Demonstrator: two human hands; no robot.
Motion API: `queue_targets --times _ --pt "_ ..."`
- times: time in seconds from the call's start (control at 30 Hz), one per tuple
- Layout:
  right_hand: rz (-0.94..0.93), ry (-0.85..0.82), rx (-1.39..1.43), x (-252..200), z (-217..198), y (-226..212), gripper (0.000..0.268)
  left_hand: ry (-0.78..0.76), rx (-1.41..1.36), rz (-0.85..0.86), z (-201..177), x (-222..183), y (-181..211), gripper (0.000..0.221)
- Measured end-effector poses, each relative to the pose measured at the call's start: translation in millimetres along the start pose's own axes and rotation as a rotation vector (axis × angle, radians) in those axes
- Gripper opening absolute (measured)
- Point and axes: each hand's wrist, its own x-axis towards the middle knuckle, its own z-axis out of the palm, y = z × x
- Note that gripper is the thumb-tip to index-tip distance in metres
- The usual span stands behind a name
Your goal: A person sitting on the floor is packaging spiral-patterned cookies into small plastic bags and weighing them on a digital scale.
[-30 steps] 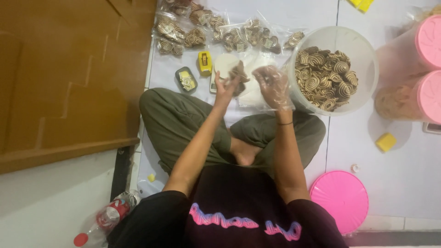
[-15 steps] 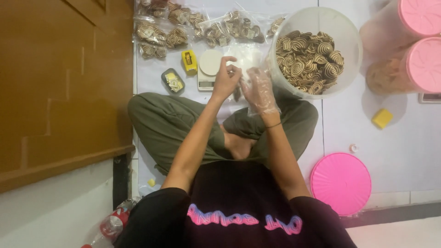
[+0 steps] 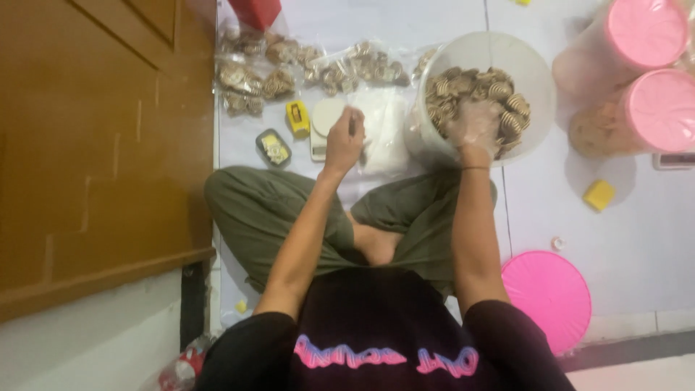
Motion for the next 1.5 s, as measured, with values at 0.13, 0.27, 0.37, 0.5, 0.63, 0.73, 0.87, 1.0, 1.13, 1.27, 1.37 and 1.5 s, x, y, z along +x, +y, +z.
queue_targets --times 0.13,0.27,0.37,0.5,0.63,0.73,0.87,1.0,1.13,1.27,1.37,1.5 --pt "-0.07 -0.077 0.09 19.0 48.5 8.5 0.048 0.035 -0.023 0.003 7.4 -7.4 -5.7 0.014" --pt "-0.056 -0.123 0.266 25.0 59.4 7.7 0.031 0.003 0.002 -0.11 10.9 -5.2 -10.5 0.02" --pt "-0.146 -0.136 0.362 3.9 17.5 -4.6 0.027 -0.012 0.072 -0.129 13.1 -0.7 -9.0 0.018" --pt "-0.227 -0.23 0.705 -38.6 -60.3 -22.2 0.041 0.007 0.173 -0.117 20.6 4.1 -9.0 0.014" --pt "0.084 -0.4 0.927 -47.2 -109.5 -43.7 0.044 -0.03 0.193 -0.107 20.9 4.3 -2.3 0.015" --pt "-0.33 -0.276 0.694 -11.6 -7.4 -8.5 0.057 -0.058 0.169 -0.099 20.5 5.4 -0.2 0.031" --pt "-0.27 -0.314 0.552 1.5 9.1 -7.9 0.063 -0.064 0.231 -0.081 24.1 5.7 -4.2 0.037" --pt "-0.255 -0.405 0.617 -3.8 2.9 -5.8 0.068 -0.134 0.241 -0.077 21.6 6.2 5.0 0.02" --pt "-0.202 -0.399 0.606 -28.9 -43.5 -21.0 0.05 -0.119 0.266 -0.021 32.3 10.8 -15.2 0.014" --pt "-0.099 -0.345 0.659 -20.1 -37.7 -22.2 0.047 -0.122 0.206 -0.016 30.9 8.2 -1.6 0.02" --pt "-0.067 -0.282 0.666 -16.3 -41.0 -19.3 0.043 -0.13 0.197 -0.006 30.5 11.3 6.7 0.026" --pt "-0.225 0.155 0.951 -27.9 -44.1 -21.9 0.028 -0.122 0.248 0.037 37.6 13.3 -0.4 0.031"
